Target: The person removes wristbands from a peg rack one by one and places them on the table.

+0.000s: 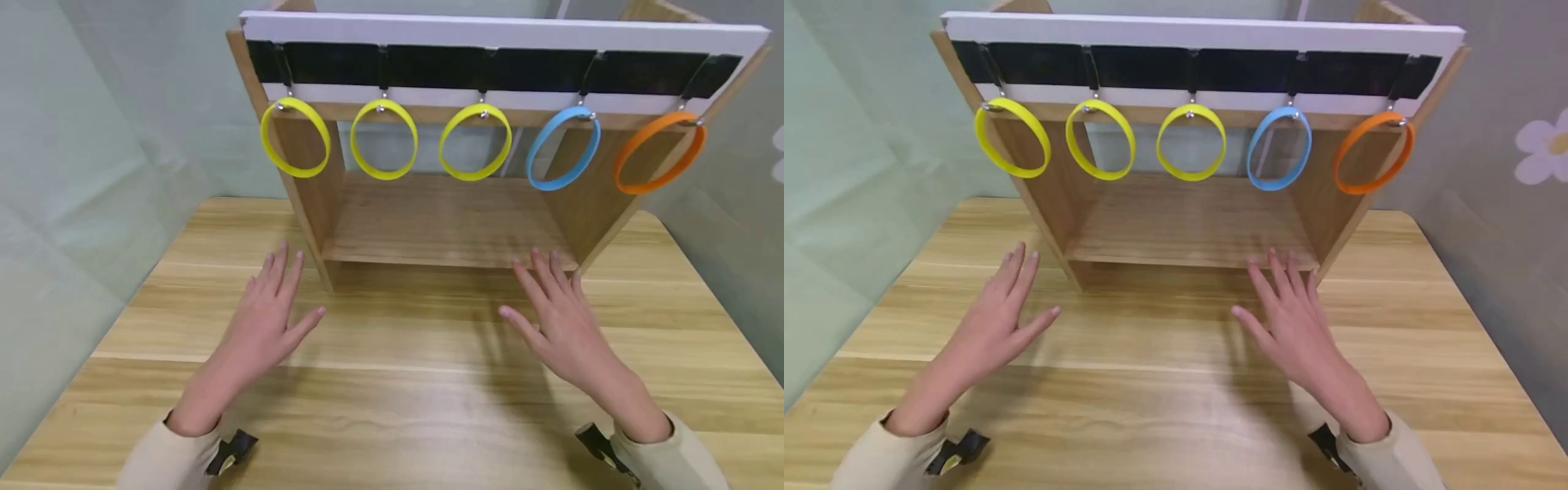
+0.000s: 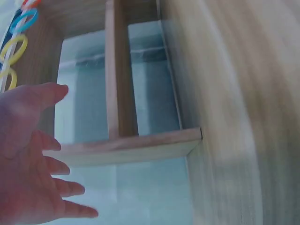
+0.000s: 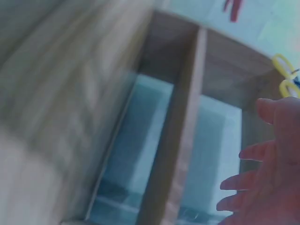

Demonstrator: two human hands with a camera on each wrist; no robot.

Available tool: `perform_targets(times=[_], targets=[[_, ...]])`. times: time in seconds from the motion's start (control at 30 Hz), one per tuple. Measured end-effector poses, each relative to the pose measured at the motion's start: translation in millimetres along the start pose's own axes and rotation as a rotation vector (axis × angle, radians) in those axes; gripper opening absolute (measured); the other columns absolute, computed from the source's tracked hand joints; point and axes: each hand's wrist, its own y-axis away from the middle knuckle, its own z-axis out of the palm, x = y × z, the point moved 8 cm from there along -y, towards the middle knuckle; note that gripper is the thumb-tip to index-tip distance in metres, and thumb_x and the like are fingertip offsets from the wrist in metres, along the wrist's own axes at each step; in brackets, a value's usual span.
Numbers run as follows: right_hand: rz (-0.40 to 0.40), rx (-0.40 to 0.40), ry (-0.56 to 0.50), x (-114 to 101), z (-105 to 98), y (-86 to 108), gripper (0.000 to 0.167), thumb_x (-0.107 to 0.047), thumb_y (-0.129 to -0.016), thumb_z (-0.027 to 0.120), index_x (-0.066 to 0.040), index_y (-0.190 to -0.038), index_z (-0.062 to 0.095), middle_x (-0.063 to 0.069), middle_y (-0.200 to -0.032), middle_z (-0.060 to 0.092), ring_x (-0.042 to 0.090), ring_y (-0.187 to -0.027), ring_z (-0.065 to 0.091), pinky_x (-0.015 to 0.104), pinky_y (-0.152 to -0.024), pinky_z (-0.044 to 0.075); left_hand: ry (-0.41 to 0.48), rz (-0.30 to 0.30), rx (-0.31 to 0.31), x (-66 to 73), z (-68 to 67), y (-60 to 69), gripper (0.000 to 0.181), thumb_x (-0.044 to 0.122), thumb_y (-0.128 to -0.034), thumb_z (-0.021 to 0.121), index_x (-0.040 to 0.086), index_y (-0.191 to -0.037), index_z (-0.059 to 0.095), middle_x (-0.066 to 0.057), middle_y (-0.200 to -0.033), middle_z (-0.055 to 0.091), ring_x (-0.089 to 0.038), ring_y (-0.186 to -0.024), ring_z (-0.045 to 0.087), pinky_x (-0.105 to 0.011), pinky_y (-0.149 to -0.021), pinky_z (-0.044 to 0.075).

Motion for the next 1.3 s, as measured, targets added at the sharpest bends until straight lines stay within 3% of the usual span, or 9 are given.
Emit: perform_targets(times=[0.13,0.27,0.4,0.57,0.8,0.93,1.07,1.2,1.3], targets=[[-0.032,0.016,-0.135,-19,-10,-12.5,0.065,-0.034,-0.097,0.059,-0.002,-0.148,0.035,0.026,-0.151,0.027,0.045,-0.140,0.017,0.063,-0.111,0.013,0.221,-0.046,0.010,-16.6,-5.5,-9.1,0.080,0.027,-0.0961,0.060,-0.006,-0.151,0.013,-0.028,-0.156,0.007,-0.045,-0.141,0.012,-0.060,-0.111,0.018],[-0.061,0.036,-0.200,-41,-21,-28.7,0.058,-0.025,-0.097,0.060,-0.005,-0.147,0.039,0.021,-0.150,0.035,0.039,-0.140,0.024,0.055,-0.113,0.020,0.443,-0.128,0.013,-33.0,-6.2,-20.0,0.075,0.026,-0.1002,0.054,-0.002,-0.153,0.009,-0.024,-0.157,0.010,-0.040,-0.142,0.014,-0.058,-0.111,0.020],[-0.087,0.035,-0.251,-61,-29,-45.1,0.053,-0.023,-0.097,0.060,-0.008,-0.146,0.043,0.015,-0.148,0.040,0.033,-0.138,0.032,0.054,-0.110,0.028,0.590,-0.173,0.036,-41.8,-5.5,-29.6,0.070,0.025,-0.1015,0.051,0.001,-0.154,0.012,-0.022,-0.156,0.018,-0.039,-0.140,0.023,-0.059,-0.107,0.029],[-0.132,0.024,-0.378,-82,-34,-66.4,0.049,-0.024,-0.098,0.059,-0.010,-0.143,0.048,0.007,-0.142,0.049,0.023,-0.132,0.043,0.047,-0.107,0.036,0.744,-0.195,0.052,-45.7,-1.4,-43.4,0.066,0.024,-0.1022,0.050,0.004,-0.154,0.014,-0.014,-0.157,0.020,-0.033,-0.140,0.026,-0.054,-0.109,0.028],[-0.196,0.015,-0.653,-115,-43,-100.1,0.040,-0.014,-0.097,0.060,-0.004,-0.135,0.055,0.006,-0.133,0.058,0.014,-0.117,0.057,0.029,-0.098,0.046,0.840,-0.222,0.087,-51.1,2.0,-59.4,0.063,0.027,-0.1028,0.047,0.007,-0.154,0.018,-0.012,-0.156,0.025,-0.029,-0.139,0.030,-0.049,-0.110,0.030],[-0.204,-0.033,-0.818,-136,-41,-116.8,0.037,-0.008,-0.096,0.060,0.002,-0.131,0.057,0.010,-0.128,0.061,0.013,-0.114,0.059,0.025,-0.094,0.048,0.878,-0.217,0.118,-52.7,4.4,-66.9,0.061,0.025,-0.1021,0.049,0.006,-0.153,0.022,-0.014,-0.154,0.029,-0.029,-0.138,0.032,-0.048,-0.110,0.031],[-0.145,-0.080,-0.836,-149,-32,-133.6,0.036,-0.010,-0.096,0.061,0.001,-0.130,0.059,0.009,-0.127,0.062,0.010,-0.110,0.061,0.022,-0.092,0.049,0.897,-0.214,0.152,-54.7,7.5,-73.1,0.059,0.023,-0.1012,0.052,0.004,-0.151,0.028,-0.017,-0.150,0.035,-0.030,-0.135,0.036,-0.048,-0.109,0.033],[-0.093,-0.079,-0.790,-155,-23,-152.8,0.038,-0.014,-0.095,0.062,0.001,-0.130,0.059,0.007,-0.126,0.063,0.008,-0.107,0.062,0.021,-0.089,0.050,0.912,-0.212,0.177,-56.0,7.0,-76.5,0.056,0.023,-0.1011,0.052,0.003,-0.149,0.032,-0.016,-0.145,0.041,-0.029,-0.131,0.041,-0.046,-0.107,0.036],[-0.055,-0.072,-0.813,-156,-18,-165.2,0.039,-0.016,-0.096,0.062,0.001,-0.131,0.058,0.008,-0.126,0.063,0.009,-0.102,0.064,0.021,-0.086,0.052,0.918,-0.204,0.176,-55.7,5.0,-78.0,0.055,0.024,-0.1013,0.051,0.004,-0.149,0.033,-0.016,-0.144,0.043,-0.028,-0.128,0.044,-0.045,-0.106,0.039]])
